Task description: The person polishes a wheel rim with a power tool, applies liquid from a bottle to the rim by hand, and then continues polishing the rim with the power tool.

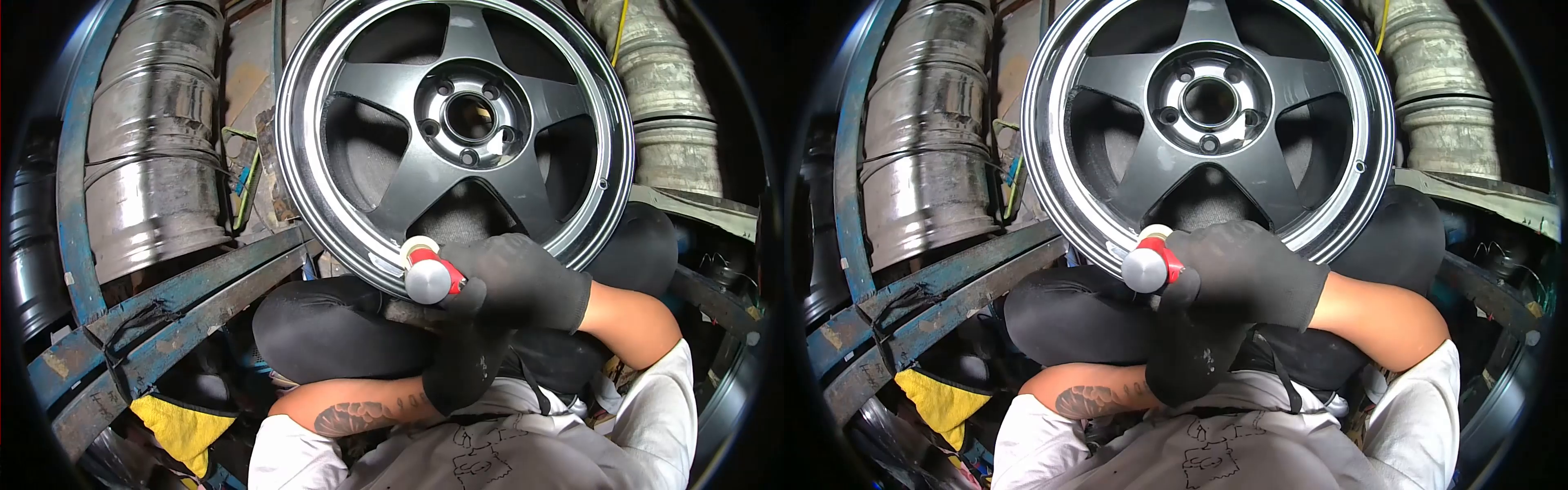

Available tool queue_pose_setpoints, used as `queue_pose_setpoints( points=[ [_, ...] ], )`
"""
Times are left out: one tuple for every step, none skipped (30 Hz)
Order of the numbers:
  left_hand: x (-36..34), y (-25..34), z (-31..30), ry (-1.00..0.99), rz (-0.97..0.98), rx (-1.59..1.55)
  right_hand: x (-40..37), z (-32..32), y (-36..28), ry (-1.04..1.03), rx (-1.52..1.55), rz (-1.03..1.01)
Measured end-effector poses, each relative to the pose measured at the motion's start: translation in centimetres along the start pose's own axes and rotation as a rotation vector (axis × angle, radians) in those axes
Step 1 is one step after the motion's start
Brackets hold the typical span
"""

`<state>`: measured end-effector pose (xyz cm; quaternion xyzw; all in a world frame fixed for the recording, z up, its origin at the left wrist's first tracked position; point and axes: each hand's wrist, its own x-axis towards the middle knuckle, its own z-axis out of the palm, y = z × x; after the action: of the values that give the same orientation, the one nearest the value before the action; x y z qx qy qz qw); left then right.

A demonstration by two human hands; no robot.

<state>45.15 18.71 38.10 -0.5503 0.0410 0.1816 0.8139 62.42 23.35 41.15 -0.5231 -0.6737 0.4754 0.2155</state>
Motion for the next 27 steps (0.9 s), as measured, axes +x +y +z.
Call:
queue_pose_setpoints(
  points=[
    [-0.3, -0.2, -0.4, -0.017, -0.006, -0.664, 0.0, 0.2, 0.2, 0.031, 0.011, -0.056],
    [-0.4, -0.3, -0.7, -0.048, -0.017, -1.088, 0.0, 0.0, -0.1, 0.014, 0.002, -0.043],
    [-0.5, -0.3, -0.9, -0.077, -0.010, -1.253, 0.0, -0.4, -0.6, -0.008, -0.009, -0.030],
    [-0.5, -0.4, -1.0, -0.091, -0.008, -1.308, 0.0, -0.6, -0.9, -0.031, -0.021, -0.017],
    [-0.5, -0.2, -1.0, -0.109, -0.002, -1.347, 0.0, -0.2, -1.0, 0.034, -0.048, -0.047],
    [-0.5, -0.2, -1.2, -0.106, 0.003, -1.361, 0.3, 0.1, -1.0, 0.024, -0.057, -0.015],
    [-0.5, -0.1, -1.2, -0.099, 0.009, -1.370, 0.7, 0.3, -1.0, 0.019, -0.065, 0.021],
    [-0.6, -0.1, -1.1, -0.085, 0.023, -1.353, 0.8, 0.4, -1.0, 0.016, -0.073, 0.056],
    [-0.8, -0.1, -1.0, -0.071, 0.036, -1.335, 0.6, 0.3, -0.9, 0.011, -0.074, 0.046],
    [-0.5, -0.2, -1.0, -0.064, 0.008, -1.321, 0.3, 0.1, -0.8, 0.003, -0.077, 0.033],
    [-0.2, -0.2, -0.9, -0.059, -0.022, -1.307, 0.4, -0.1, -0.9, -0.017, -0.090, 0.047],
    [0.1, -0.2, -0.8, -0.058, -0.052, -1.293, 0.5, -0.3, -1.0, -0.037, -0.105, 0.061],
    [0.3, -0.1, -0.8, -0.058, -0.079, -1.281, 0.6, -0.7, -1.4, -0.070, -0.128, 0.104],
    [0.4, -0.1, -0.8, -0.042, -0.182, -1.402, 0.6, -0.9, -1.6, -0.101, -0.150, 0.150],
    [0.5, -0.1, -0.9, -0.012, -0.285, -1.524, 0.7, -0.3, -1.0, -0.067, -0.134, 0.132],
    [0.4, 0.0, -0.9, 0.041, -0.471, -1.772, 0.8, 0.8, 0.1, -0.026, -0.119, 0.119],
    [0.4, 0.2, -0.8, 0.100, -0.669, -2.012, 0.9, 1.2, 0.7, 0.018, -0.108, 0.104],
    [0.4, 0.5, -0.7, 0.161, -0.875, -2.244, 0.8, 1.1, 0.9, -0.003, -0.103, 0.097],
    [0.3, 0.8, -0.6, 0.224, -1.090, -2.468, 0.9, 0.8, 1.1, -0.024, -0.098, 0.088],
    [-0.2, 1.5, -0.9, 0.219, -1.012, -2.566, 0.9, 0.7, 1.2, -0.046, -0.093, 0.080],
    [-0.8, 2.2, -1.2, 0.207, -0.932, -2.663, 1.0, 0.5, 1.2, -0.031, -0.036, 0.089],
    [-2.0, 2.9, -1.7, 0.129, -0.563, -2.595, 0.9, 0.5, 1.3, -0.015, 0.022, 0.101],
    [-2.8, 3.6, -2.1, 0.136, -0.424, -2.619, 0.8, 0.5, 1.4, 0.002, 0.080, 0.116],
    [-3.2, 3.7, -1.7, 0.143, -0.285, -2.639, 0.7, 0.5, 1.5, 0.021, 0.135, 0.112],
    [-2.3, 2.2, 0.9, 0.231, -0.360, -2.789, 0.6, 0.5, 1.6, 0.041, 0.189, 0.107],
    [-1.5, 1.4, 2.6, 0.324, -0.439, -2.933, 0.6, 0.6, 1.6, 0.062, 0.241, 0.099],
    [-1.0, 1.3, 3.0, 0.335, -0.444, -2.940, 0.6, 0.7, 1.6, 0.047, 0.254, 0.132]
  ],
)
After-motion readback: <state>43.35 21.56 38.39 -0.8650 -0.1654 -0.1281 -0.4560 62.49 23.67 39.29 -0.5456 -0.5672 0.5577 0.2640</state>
